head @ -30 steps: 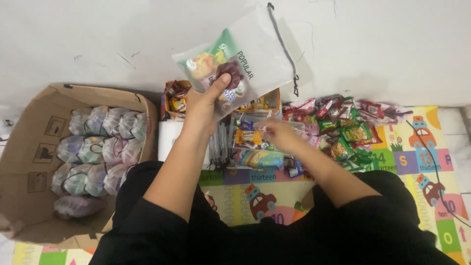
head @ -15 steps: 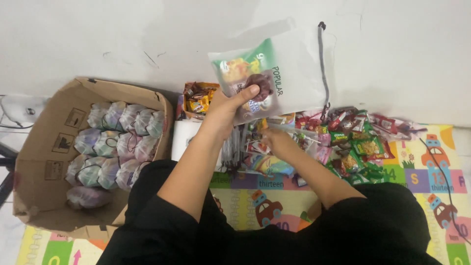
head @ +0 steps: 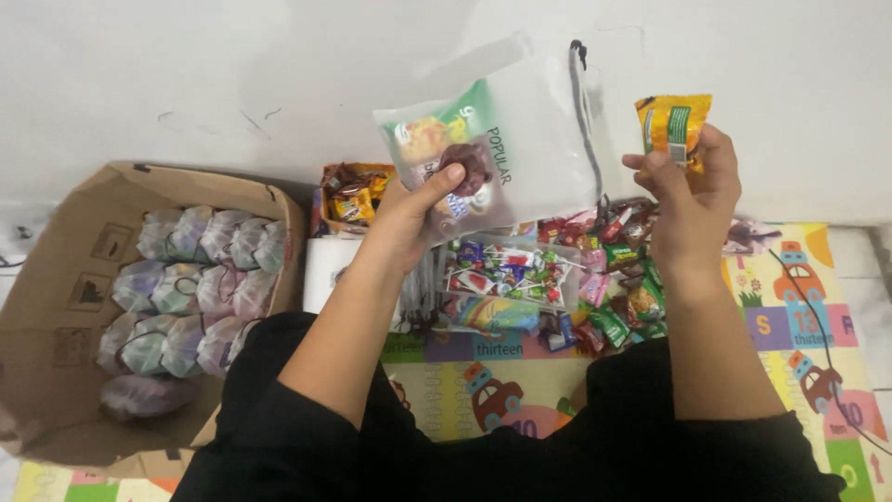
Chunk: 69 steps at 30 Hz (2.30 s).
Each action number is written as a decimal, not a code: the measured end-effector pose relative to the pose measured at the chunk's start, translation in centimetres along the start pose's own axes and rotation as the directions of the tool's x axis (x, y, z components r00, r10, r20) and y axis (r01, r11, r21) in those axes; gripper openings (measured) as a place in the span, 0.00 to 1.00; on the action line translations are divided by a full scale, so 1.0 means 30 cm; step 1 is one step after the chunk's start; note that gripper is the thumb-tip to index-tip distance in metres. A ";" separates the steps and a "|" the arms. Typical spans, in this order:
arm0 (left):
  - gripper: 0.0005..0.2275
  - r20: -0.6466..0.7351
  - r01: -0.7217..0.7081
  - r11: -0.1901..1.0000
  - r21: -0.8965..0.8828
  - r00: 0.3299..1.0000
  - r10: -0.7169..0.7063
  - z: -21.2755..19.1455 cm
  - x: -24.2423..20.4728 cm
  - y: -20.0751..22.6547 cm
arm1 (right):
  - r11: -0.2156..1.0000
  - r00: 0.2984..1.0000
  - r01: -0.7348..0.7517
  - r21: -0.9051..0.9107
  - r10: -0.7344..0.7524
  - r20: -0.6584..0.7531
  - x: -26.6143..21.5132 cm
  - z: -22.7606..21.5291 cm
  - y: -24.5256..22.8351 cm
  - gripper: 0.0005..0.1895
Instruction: Packing various small snack packets into a small white drawstring bag while sitting on the floor.
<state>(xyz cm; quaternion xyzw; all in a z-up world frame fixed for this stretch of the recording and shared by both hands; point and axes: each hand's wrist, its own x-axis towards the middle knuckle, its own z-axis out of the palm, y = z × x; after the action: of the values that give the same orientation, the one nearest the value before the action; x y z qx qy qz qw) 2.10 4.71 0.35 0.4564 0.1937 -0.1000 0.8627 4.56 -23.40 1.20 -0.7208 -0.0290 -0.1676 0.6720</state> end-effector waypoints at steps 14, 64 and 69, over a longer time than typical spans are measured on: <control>0.31 0.122 -0.224 0.957 0.184 0.971 0.204 0.059 -0.020 -0.077 | 0.756 0.888 0.460 -0.466 -0.390 0.244 -0.092 -0.079 -0.051 0.25; 0.38 0.110 -0.310 0.947 -0.084 0.941 0.318 0.114 0.093 -0.289 | 0.934 0.965 -0.231 0.274 0.185 0.184 -0.218 0.235 0.024 0.29; 0.30 0.063 -0.313 0.947 -0.070 0.946 0.317 0.126 0.075 -0.378 | 0.858 0.958 -0.269 0.438 0.193 0.210 -0.194 0.202 0.239 0.12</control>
<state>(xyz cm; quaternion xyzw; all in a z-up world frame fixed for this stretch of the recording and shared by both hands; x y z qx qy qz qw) 1.09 -4.78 -7.20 0.4518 0.0895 0.0282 0.8872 2.21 -17.07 -7.55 -0.5494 -0.0348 -0.0159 0.8347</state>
